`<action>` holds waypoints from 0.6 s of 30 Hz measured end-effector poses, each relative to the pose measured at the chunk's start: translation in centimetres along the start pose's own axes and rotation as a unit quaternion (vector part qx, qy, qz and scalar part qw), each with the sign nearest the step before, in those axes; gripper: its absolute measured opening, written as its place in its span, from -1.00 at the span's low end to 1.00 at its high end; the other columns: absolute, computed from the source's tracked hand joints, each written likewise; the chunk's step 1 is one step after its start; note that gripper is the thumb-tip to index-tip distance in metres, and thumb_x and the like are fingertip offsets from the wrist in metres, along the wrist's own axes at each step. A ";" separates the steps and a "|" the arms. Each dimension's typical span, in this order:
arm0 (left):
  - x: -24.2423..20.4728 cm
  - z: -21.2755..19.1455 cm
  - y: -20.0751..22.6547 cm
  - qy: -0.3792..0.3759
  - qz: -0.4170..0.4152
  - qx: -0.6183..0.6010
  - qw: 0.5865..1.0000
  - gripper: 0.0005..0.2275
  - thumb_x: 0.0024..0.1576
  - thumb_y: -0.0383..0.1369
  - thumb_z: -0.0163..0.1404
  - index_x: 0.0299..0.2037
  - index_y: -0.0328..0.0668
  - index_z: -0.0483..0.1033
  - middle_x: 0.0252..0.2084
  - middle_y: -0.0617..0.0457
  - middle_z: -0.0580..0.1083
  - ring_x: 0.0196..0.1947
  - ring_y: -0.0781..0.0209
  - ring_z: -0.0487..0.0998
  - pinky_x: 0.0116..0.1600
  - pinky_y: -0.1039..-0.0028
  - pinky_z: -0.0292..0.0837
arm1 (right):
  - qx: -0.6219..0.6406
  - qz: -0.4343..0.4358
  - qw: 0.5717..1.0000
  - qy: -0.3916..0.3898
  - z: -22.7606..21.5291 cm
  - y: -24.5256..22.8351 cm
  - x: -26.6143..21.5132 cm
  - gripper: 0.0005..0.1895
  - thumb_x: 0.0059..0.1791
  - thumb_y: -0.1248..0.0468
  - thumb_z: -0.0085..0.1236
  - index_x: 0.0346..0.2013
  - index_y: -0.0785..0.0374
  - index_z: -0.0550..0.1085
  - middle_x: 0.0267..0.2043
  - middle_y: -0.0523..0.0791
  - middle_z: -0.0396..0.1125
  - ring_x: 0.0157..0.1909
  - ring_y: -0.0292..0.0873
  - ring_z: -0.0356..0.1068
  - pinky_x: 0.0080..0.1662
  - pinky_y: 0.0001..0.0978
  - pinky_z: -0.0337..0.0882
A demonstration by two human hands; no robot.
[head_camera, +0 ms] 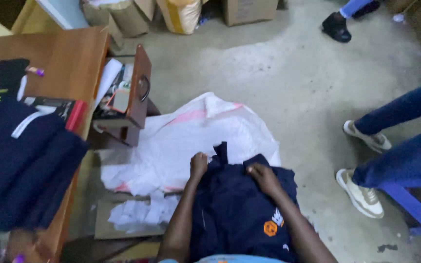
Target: Inspecting a shirt for quality, trimming loose threads, and preparing it for folding.
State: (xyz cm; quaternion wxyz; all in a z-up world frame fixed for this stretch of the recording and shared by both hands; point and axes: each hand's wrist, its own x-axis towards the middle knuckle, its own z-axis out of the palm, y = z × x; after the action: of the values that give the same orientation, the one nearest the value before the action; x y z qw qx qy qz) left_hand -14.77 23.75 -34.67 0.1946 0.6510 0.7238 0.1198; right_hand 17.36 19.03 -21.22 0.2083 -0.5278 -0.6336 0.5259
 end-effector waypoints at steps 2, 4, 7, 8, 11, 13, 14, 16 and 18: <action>-0.2 -3.1 2.8 0.089 -0.153 -0.275 0.945 -0.74 0.33 -0.20 -0.12 -0.23 -0.17 0.54 -0.22 -0.17 0.59 -0.05 -0.25 0.64 -0.03 0.05 0.50 | -0.098 -0.037 0.993 0.051 -1.7 -4.2 1.1 -0.74 0.18 0.16 0.06 -0.05 0.19 0.65 0.01 0.07 0.57 0.20 0.19 0.50 0.26 0.04 0.40; -1.3 -9.5 7.2 0.163 -0.076 -0.324 0.929 -0.75 0.36 -0.23 -0.10 -0.22 -0.19 0.55 -0.28 -0.16 0.57 -0.14 -0.16 0.62 -0.05 0.14 0.48 | -0.108 -0.061 0.991 0.057 -2.3 -7.9 0.0 -0.74 0.17 0.15 0.06 -0.04 0.16 0.65 0.01 0.05 0.58 0.20 0.17 0.50 0.25 0.03 0.41; -6.2 -16.5 12.4 0.229 0.029 -0.412 0.881 -0.78 0.40 -0.27 -0.07 -0.13 -0.23 0.59 -0.29 -0.12 0.56 -0.18 0.03 0.58 0.00 0.24 0.45 | -0.107 -0.075 0.991 0.022 -1.6 -11.8 -3.9 -0.67 0.18 0.07 0.04 0.06 0.18 0.61 0.06 0.12 0.55 0.23 0.24 0.46 0.26 0.11 0.39; -7.0 -18.8 14.3 0.242 0.093 -0.454 0.852 -0.79 0.41 -0.29 -0.05 -0.06 -0.24 0.60 -0.24 -0.10 0.58 -0.13 0.13 0.55 0.07 0.26 0.44 | -0.102 -0.091 0.991 0.014 -1.7 -13.1 -4.7 -0.58 0.19 0.01 0.01 0.16 0.23 0.56 0.12 0.21 0.51 0.27 0.32 0.42 0.28 0.19 0.36; -13.2 -26.7 21.0 0.179 0.183 -0.532 0.807 -0.75 0.39 -0.26 -0.08 -0.01 -0.22 0.61 -0.28 0.04 0.52 -0.14 0.29 0.51 0.03 0.38 0.48 | -0.034 -0.098 0.994 0.021 -1.2 -15.0 -6.4 -0.39 0.24 -0.15 -0.23 0.37 0.21 0.37 0.24 0.28 0.39 0.37 0.38 0.29 0.36 0.27 0.25; -16.8 -27.5 24.6 0.132 0.193 -0.631 0.740 -0.72 0.37 -0.22 -0.08 0.10 -0.24 0.53 -0.25 0.04 0.54 -0.17 0.32 0.54 -0.02 0.45 0.54 | 0.165 -0.068 0.984 -0.003 -0.2 -15.0 -6.5 -0.21 0.20 -0.28 -0.37 0.46 0.24 0.26 0.34 0.28 0.29 0.42 0.37 0.23 0.39 0.28 0.18; -18.6 -27.8 26.4 0.085 0.194 -0.720 0.660 -0.66 0.36 -0.19 -0.08 0.20 -0.26 0.45 -0.21 0.04 0.55 -0.20 0.35 0.58 -0.07 0.53 0.60 | 0.356 -0.036 0.933 -0.032 0.3 -14.9 -6.6 -0.03 0.16 -0.41 -0.52 0.55 0.29 0.16 0.45 0.28 0.20 0.47 0.36 0.18 0.43 0.29 0.11; -22.7 -26.7 27.4 0.058 0.199 -0.721 0.662 -0.63 0.34 -0.20 -0.03 0.25 -0.26 0.37 -0.13 0.00 0.53 -0.14 0.27 0.57 -0.01 0.45 0.60 | 0.460 0.000 0.888 0.011 -1.5 -19.3 -11.1 0.02 0.08 -0.48 -0.33 0.52 0.27 0.22 0.38 0.19 0.29 0.27 0.18 0.36 0.19 0.02 0.35; -26.3 -25.9 27.5 0.033 0.202 -0.722 0.661 -0.58 0.32 -0.22 0.02 0.30 -0.26 0.29 -0.05 -0.03 0.50 -0.09 0.19 0.56 0.05 0.37 0.60 | 0.556 0.036 0.829 0.050 -3.4 -18.6 -13.2 0.08 0.01 -0.54 -0.15 0.48 0.25 0.29 0.32 0.10 0.39 0.07 0.00 0.54 -0.05 -0.25 0.59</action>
State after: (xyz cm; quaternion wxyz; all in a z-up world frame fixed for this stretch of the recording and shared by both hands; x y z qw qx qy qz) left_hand 0.58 3.16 3.54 0.5503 0.4319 0.2668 0.6629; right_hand 16.52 10.87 0.33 0.4791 -0.3705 -0.2034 0.7693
